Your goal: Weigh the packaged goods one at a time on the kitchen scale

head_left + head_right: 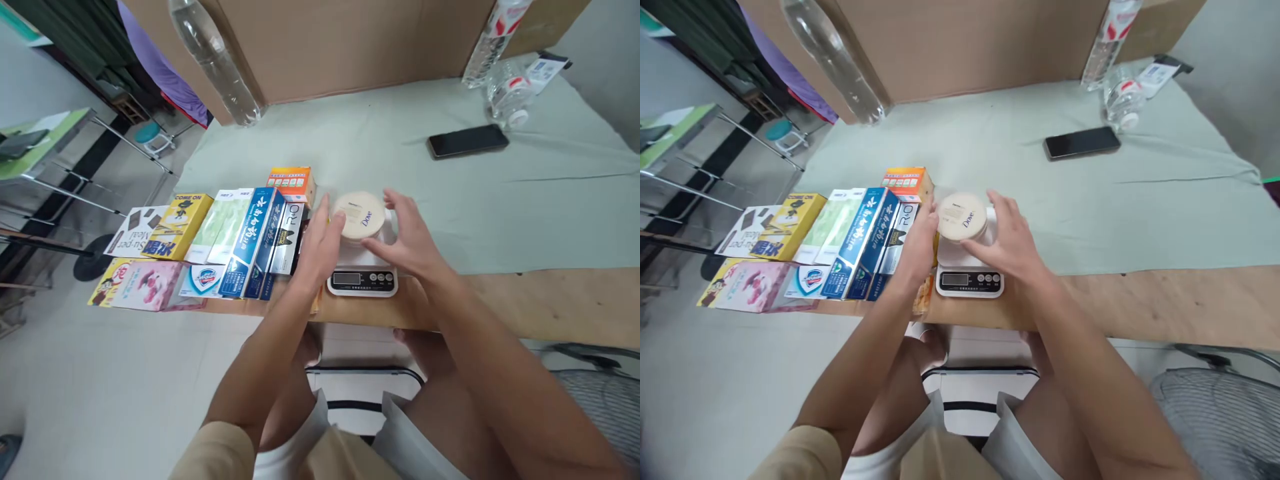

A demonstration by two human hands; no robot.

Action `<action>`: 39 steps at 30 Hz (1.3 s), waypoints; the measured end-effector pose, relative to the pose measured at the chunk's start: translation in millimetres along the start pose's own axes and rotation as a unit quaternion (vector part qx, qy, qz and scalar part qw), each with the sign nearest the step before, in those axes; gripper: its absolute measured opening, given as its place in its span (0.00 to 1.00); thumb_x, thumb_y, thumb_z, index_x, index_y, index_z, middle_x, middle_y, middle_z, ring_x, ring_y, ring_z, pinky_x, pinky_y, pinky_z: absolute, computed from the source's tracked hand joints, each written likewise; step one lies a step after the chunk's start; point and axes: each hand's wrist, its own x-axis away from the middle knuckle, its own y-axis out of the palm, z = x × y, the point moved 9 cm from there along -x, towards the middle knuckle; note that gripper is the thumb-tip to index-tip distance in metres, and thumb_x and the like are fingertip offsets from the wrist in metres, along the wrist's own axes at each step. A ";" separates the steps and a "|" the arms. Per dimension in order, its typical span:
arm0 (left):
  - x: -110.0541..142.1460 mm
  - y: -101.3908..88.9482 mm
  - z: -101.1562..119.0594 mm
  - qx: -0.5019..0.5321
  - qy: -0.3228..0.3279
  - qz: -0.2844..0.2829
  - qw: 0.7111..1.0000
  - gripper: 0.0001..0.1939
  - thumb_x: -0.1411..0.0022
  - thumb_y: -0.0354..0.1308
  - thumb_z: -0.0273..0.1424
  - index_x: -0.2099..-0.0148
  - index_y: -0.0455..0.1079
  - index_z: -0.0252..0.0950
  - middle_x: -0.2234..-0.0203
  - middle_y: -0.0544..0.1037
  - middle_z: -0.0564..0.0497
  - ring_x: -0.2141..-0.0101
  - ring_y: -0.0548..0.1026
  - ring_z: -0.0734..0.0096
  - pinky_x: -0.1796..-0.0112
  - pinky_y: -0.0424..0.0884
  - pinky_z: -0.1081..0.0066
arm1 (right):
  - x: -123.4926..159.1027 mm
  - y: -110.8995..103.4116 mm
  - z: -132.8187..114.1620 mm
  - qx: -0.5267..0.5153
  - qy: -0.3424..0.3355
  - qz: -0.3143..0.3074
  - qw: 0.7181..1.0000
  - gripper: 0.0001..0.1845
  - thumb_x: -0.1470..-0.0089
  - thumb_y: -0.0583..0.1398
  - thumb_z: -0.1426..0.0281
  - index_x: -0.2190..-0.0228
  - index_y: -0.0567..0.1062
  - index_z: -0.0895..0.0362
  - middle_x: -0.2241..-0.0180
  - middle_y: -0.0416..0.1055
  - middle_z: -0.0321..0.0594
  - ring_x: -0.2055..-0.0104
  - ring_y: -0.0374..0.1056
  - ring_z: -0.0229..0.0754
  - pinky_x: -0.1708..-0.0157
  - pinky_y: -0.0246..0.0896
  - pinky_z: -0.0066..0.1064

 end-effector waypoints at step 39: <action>24.5 -33.0 -27.4 0.091 -0.051 -0.051 0.993 0.47 0.36 0.57 0.56 0.25 0.53 0.35 0.24 0.54 0.35 0.24 0.53 0.42 0.26 0.50 0.40 | -80.9 30.1 -4.9 0.076 -0.008 0.057 0.995 0.48 0.56 0.74 0.52 0.37 0.66 0.49 0.37 0.67 0.54 0.39 0.70 0.64 0.48 0.74 0.63</action>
